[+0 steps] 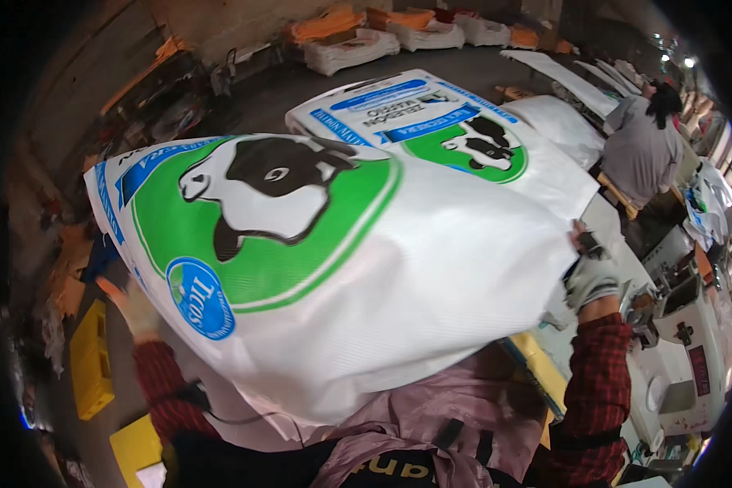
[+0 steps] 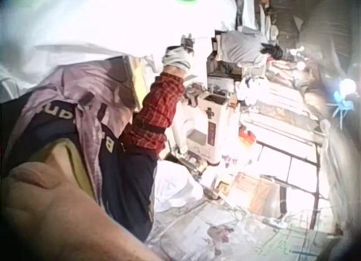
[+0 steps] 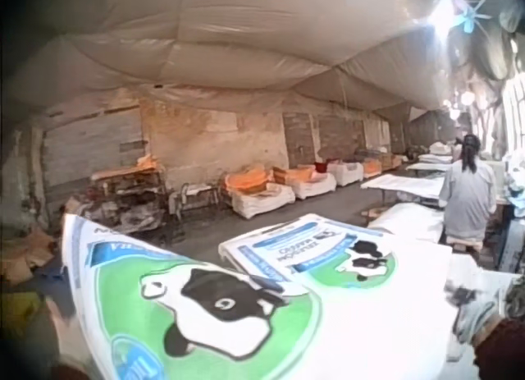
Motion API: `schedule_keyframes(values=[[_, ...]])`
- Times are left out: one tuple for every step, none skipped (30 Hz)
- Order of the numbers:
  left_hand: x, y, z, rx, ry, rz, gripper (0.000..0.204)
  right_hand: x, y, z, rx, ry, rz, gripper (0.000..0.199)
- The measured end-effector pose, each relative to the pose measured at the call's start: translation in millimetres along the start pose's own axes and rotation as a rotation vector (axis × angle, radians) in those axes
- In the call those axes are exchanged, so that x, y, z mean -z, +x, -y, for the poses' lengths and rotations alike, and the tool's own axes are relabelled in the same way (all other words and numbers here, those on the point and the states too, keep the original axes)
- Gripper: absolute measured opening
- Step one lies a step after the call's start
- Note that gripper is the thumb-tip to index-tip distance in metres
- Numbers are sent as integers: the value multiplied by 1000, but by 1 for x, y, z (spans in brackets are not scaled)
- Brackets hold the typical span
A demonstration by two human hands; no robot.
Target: Sewing the edges of large white plastic bags featuring a cow logo using an industrial sewing machine.
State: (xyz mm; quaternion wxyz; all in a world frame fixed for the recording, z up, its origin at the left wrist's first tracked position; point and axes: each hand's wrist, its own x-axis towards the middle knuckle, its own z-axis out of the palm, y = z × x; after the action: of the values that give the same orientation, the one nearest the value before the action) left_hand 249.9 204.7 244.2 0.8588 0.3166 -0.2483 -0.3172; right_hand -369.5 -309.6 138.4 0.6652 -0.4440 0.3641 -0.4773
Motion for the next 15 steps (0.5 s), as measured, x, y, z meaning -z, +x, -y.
schedule_keyframes(values=[[0,-33,25,-26,17,-78,88,-73,-38,-9,75,-370,59,41],[11,-55,38,-80,-103,-96,79,-104,-58,-22,19,-439,22,41],[16,-78,47,-106,-65,-20,68,-108,-59,-47,-7,-620,129,41],[21,-105,49,-136,-21,45,57,-132,-70,-56,109,-998,194,41],[38,-126,47,-125,-16,31,57,-139,-81,-75,33,-948,241,40],[62,-140,41,-75,115,-72,54,-123,-81,-111,-72,-723,213,43],[91,-149,38,-17,243,-169,51,-120,-91,-126,-112,-688,155,44],[110,-167,33,27,391,-283,48,-149,-109,-125,-258,-638,119,36],[124,-174,37,52,386,-274,48,-133,-106,-153,-147,-967,243,33],[136,-179,41,155,476,-424,39,-117,-105,-182,-42,-1289,376,30],[154,-196,41,251,575,-599,31,-146,-120,-163,-198,-1291,381,30],[203,-216,26,363,500,-705,25,-178,-139,-136,-347,-1282,388,32],[252,-236,24,471,403,-820,19,-147,-131,-181,-128,-1374,480,29],[301,-253,16,570,303,-938,15,-161,-132,-175,-223,-1555,466,26],[292,-242,45,605,298,-923,15,-145,-127,-190,-95,-1812,591,27]])
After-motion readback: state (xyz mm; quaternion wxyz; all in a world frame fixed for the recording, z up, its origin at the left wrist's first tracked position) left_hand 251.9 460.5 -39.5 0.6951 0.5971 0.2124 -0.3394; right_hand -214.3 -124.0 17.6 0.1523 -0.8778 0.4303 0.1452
